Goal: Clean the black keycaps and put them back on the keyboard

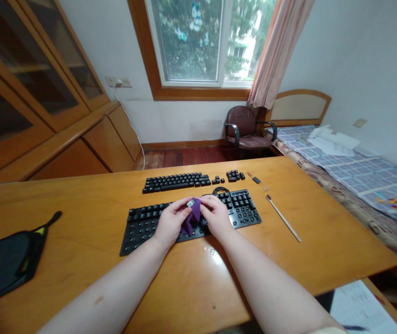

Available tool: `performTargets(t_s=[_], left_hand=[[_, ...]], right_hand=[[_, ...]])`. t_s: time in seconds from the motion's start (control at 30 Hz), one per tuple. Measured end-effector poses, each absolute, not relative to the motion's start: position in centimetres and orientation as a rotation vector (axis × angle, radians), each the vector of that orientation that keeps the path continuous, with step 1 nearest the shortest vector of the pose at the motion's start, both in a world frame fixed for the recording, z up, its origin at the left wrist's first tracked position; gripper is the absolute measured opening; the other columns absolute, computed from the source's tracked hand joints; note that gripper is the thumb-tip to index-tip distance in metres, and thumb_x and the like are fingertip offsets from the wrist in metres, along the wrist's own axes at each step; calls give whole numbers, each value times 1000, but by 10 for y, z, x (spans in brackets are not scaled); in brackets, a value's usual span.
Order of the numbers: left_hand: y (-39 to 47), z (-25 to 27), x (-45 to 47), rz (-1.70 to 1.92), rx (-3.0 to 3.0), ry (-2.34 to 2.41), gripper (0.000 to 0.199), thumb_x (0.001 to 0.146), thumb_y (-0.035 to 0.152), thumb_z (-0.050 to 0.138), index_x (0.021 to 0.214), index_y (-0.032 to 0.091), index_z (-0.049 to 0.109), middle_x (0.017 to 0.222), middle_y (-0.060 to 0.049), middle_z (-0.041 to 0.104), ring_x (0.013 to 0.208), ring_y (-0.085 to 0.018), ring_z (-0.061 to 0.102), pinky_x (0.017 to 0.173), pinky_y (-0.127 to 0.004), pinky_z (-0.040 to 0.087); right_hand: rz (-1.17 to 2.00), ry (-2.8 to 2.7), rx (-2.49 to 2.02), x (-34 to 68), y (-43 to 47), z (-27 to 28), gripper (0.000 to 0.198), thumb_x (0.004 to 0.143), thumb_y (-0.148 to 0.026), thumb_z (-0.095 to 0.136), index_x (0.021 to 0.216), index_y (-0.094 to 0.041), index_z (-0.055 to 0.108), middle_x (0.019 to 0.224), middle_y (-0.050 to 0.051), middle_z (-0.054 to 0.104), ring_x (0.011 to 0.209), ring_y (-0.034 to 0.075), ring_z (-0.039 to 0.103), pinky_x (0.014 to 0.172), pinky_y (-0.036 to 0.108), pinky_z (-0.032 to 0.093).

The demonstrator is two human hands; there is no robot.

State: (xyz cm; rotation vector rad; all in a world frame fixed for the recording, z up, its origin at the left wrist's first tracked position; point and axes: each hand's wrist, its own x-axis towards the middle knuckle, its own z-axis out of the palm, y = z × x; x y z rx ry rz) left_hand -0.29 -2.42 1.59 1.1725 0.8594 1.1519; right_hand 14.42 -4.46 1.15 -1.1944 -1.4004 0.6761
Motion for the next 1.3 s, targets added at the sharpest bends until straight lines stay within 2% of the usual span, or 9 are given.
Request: performTargets(t_s=[0.17,0.3,0.4,0.57,0.87,1.07,1.2,1.3], left_hand=[[-21,13,-5,1219,1314,903,25,71,24,65,94,18,70,103,-7,65,99,-19,59,93,-33,43],[-21,9,-3,1225,1132,855,33,70,26,66,103,17,63,97,-7,67,92,-18,62,89,-35,46],[-21,8,-1,1243,1064,837,30,68,26,69,95,15,63,89,-7,68,87,-18,64,85,-35,48],[-21,9,-3,1277,1208,917,19,71,26,66,87,16,69,94,-7,68,91,-19,62,90,-35,46],[-22,13,-7,1314,1362,1006,15,66,22,69,80,20,73,89,-5,70,87,-19,63,87,-35,48],[-21,8,-5,1251,1301,1015,18,68,23,68,85,18,72,93,-6,70,90,-20,63,89,-36,47],[-21,9,-5,1232,1291,1008,18,68,23,68,85,18,73,93,-7,71,90,-20,64,90,-36,47],[-23,12,-4,1222,1252,1017,20,68,23,68,87,18,72,93,-7,71,91,-21,64,90,-36,47]], right_hand=[[735,-1372,-1186,145,-43,12,16,79,-28,59,87,-22,71,91,5,67,88,19,61,82,33,48],[763,-1349,-1192,147,-42,15,19,82,-30,56,90,-22,71,92,5,68,90,19,61,83,33,48],[800,-1437,-1140,147,-44,19,22,83,-31,55,97,-24,70,98,6,67,97,19,59,89,34,45],[846,-1527,-1071,146,-45,17,26,80,-30,59,104,-25,68,104,6,65,100,20,58,92,36,43],[730,-1352,-1156,143,-45,12,12,70,-20,64,78,-23,73,82,5,68,82,19,62,80,35,50],[747,-1397,-1138,139,-46,12,20,69,-19,63,86,-23,72,89,5,67,86,19,62,81,34,49],[690,-1370,-1178,140,-47,11,13,71,-19,60,76,-22,71,79,4,67,79,18,62,78,33,49],[678,-1341,-1195,140,-47,11,12,71,-20,59,74,-22,71,80,4,68,79,18,62,78,33,49]])
